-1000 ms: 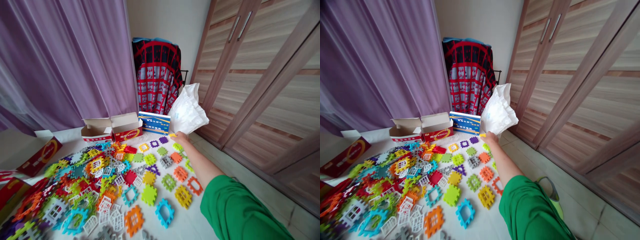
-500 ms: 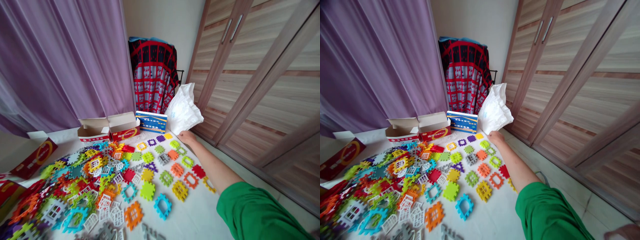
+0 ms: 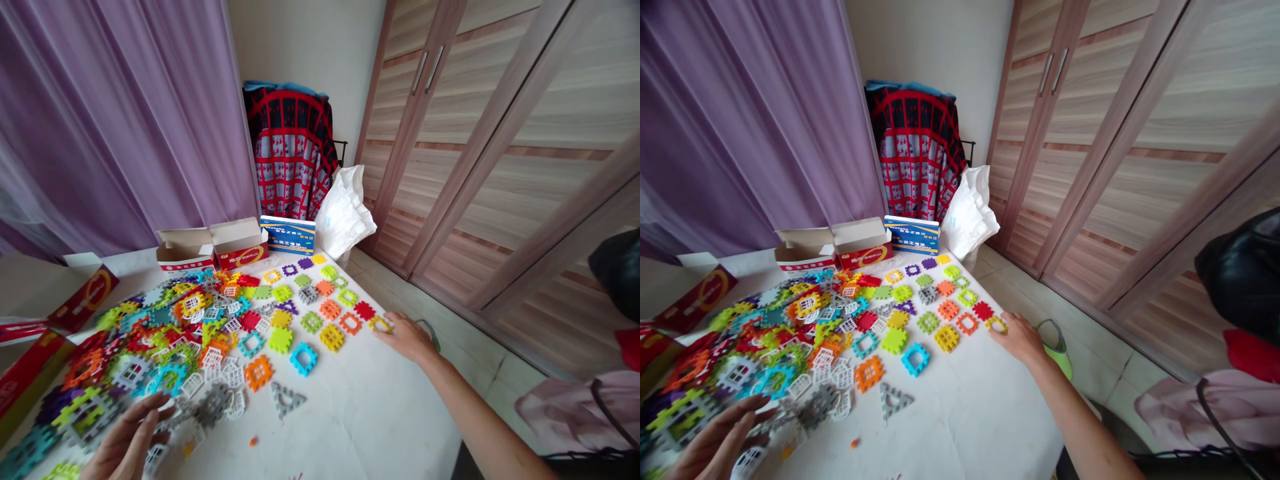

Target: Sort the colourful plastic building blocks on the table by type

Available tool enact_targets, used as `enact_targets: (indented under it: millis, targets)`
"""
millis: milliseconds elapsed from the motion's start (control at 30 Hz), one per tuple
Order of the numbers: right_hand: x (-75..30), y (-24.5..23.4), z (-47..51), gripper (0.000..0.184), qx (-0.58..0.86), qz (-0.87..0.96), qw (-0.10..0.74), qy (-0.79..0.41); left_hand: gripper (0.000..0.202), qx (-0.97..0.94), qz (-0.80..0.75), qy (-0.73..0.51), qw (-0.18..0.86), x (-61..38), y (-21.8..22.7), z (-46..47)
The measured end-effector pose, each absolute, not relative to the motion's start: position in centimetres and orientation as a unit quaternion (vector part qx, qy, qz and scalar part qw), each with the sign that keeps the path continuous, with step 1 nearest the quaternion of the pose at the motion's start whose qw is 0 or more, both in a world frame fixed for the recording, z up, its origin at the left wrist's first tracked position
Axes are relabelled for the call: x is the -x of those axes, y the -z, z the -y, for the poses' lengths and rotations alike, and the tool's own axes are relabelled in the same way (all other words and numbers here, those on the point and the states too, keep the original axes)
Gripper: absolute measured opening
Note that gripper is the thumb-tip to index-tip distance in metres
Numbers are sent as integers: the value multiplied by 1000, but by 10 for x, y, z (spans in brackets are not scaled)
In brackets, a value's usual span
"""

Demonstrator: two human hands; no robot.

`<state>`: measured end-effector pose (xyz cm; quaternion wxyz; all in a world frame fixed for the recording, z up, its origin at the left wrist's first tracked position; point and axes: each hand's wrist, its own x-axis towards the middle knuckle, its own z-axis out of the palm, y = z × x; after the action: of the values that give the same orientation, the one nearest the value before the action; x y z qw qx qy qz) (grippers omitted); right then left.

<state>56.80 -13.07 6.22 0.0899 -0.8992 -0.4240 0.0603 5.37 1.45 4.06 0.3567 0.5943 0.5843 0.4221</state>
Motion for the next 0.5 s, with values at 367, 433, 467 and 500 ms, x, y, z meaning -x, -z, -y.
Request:
enact_targets:
  millis: [367, 433, 467, 500]
  targets:
    - [-558, -58, 135, 35, 911, 385, 135, -54, 63, -774, -597, -212, -11, -37, -53, -83]
    - [-560, -67, 124, 36, 902, 381, 190, -68, 65, -778, -594, -205, -27, -35, -46, -85]
    - [-558, -73, 114, 36, 894, 387, 215, -74, 66, -781, -591, -200, -32, -34, -44, -85]
    - [-556, -79, 101, 36, 883, 397, 236, -80, 68, -783, -589, -198, -35, -33, -42, -85]
